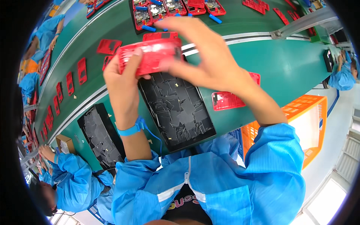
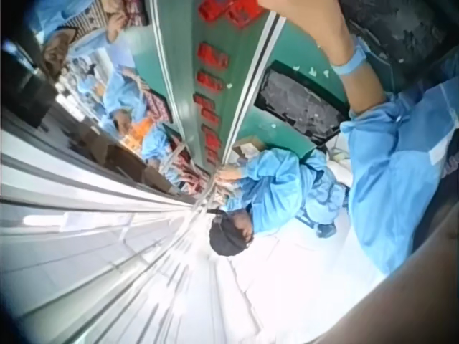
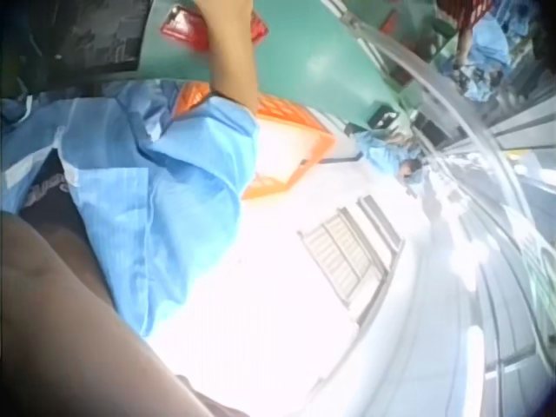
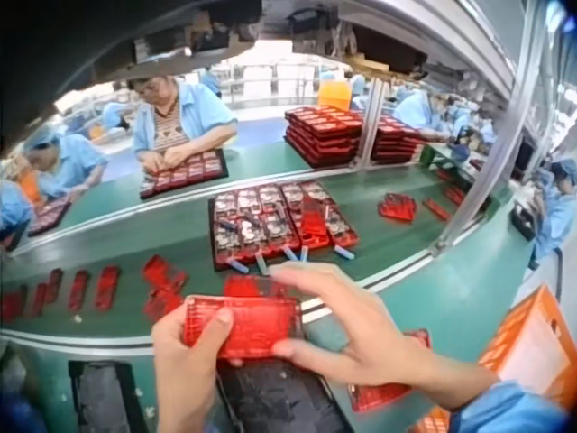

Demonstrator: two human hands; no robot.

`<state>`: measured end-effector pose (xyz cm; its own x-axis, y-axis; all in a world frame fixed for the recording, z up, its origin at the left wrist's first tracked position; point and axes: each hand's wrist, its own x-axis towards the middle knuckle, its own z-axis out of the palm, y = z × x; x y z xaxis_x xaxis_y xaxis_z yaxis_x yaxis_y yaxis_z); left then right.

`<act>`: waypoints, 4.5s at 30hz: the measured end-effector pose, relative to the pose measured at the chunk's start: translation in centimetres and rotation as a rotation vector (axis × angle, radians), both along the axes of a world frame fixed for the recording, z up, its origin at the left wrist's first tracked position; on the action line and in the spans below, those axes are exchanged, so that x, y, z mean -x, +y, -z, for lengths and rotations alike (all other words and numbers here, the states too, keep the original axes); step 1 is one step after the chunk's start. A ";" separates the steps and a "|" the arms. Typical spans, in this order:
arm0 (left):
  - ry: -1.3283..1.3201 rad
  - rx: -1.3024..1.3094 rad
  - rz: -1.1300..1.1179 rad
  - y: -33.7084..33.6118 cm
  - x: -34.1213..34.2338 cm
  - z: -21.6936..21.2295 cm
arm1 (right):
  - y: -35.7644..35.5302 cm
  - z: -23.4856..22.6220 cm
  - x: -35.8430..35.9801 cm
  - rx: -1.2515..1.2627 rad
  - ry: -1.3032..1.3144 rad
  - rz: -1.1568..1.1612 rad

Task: The person takes phone cases from a conveyor belt, attaches rectangular pads from a tray onto each case by hand, and places the assembled cases back onto the conveyor belt.

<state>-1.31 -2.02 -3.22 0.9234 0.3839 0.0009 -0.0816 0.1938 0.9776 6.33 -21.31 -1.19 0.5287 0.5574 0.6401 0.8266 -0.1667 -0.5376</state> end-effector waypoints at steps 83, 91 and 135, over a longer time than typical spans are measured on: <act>-0.233 0.250 0.060 -2.1 3.4 -4.1 | 2.9 -0.1 4.8 -0.302 -0.090 0.325; -0.261 0.270 0.070 -2.3 3.6 -4.0 | 2.4 -1.1 5.0 -0.354 0.068 0.263; -0.190 0.093 -0.110 -1.6 1.4 -4.2 | -0.8 4.4 -7.2 -0.176 0.596 0.432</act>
<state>-2.75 -3.65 0.96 0.8625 0.4890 0.1300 -0.2876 0.2625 0.9211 13.56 -22.10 -5.61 0.9614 0.1381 0.2381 0.2685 -0.2798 -0.9218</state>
